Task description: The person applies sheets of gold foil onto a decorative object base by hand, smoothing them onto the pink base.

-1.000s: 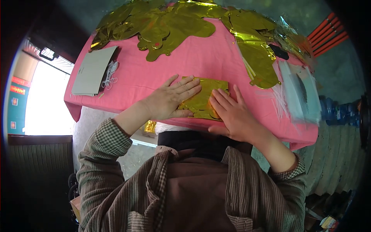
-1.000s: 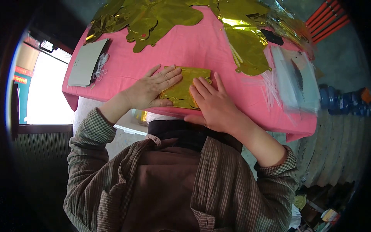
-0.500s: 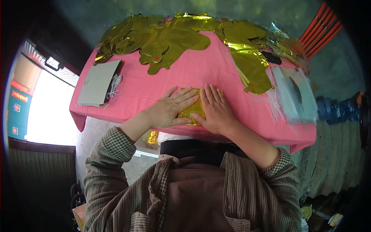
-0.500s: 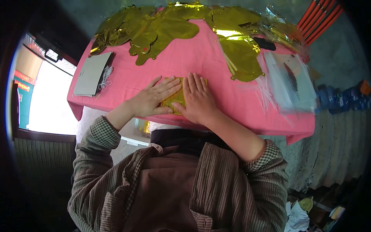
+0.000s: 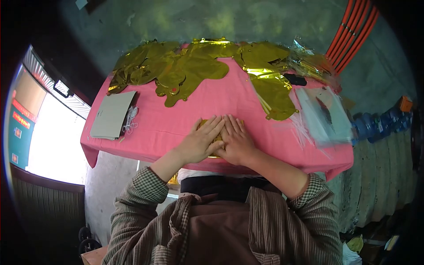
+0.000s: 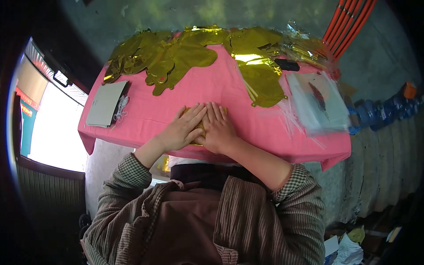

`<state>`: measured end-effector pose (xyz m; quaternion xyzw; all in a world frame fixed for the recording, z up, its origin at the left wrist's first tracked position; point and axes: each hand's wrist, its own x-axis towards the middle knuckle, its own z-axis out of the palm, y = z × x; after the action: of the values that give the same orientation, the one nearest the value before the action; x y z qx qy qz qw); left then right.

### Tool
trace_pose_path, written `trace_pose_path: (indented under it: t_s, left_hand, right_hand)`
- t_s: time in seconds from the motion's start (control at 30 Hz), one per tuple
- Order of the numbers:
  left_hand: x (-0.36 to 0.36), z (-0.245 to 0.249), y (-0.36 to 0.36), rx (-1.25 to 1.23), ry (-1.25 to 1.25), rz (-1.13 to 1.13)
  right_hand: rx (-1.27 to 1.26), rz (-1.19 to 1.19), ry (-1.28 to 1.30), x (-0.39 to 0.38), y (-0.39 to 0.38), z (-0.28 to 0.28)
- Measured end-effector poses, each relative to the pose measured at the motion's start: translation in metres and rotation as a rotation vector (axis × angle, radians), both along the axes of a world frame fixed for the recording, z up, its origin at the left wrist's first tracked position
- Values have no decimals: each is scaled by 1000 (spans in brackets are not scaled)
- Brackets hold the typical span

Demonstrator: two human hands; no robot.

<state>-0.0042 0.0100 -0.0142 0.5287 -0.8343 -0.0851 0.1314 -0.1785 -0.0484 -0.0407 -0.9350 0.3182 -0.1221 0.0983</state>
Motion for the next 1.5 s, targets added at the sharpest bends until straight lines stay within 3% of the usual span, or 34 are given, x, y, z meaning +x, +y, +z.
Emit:
trace_pose_path:
  t_s: [0.6, 0.7, 0.77, 0.9, 0.97, 1.27, 1.5]
  left_hand:
    - [22, 7, 26, -1, -122, 48]
    - [32, 10, 32, 4, -91, 46]
    - [39, 10, 32, 108, 85, 76]
    - [27, 15, 18, 10, 110, 113]
    - [17, 13, 10, 7, 31, 15]
    - [29, 11, 10, 117, -145, -22]
    - [53, 21, 29, 198, 89, 20]
  right_hand:
    - [-78, 8, -42, 0, 4, 1]
    - [-76, 10, -57, 0, 3, -1]
    - [-90, 22, -84, -1, 3, -3]
    - [-99, 18, -81, 1, 2, -4]
    - [-86, 10, -58, 2, 2, -6]
    - [-51, 27, -52, -1, 3, 3]
    - [-27, 13, -8, 0, 5, 4]
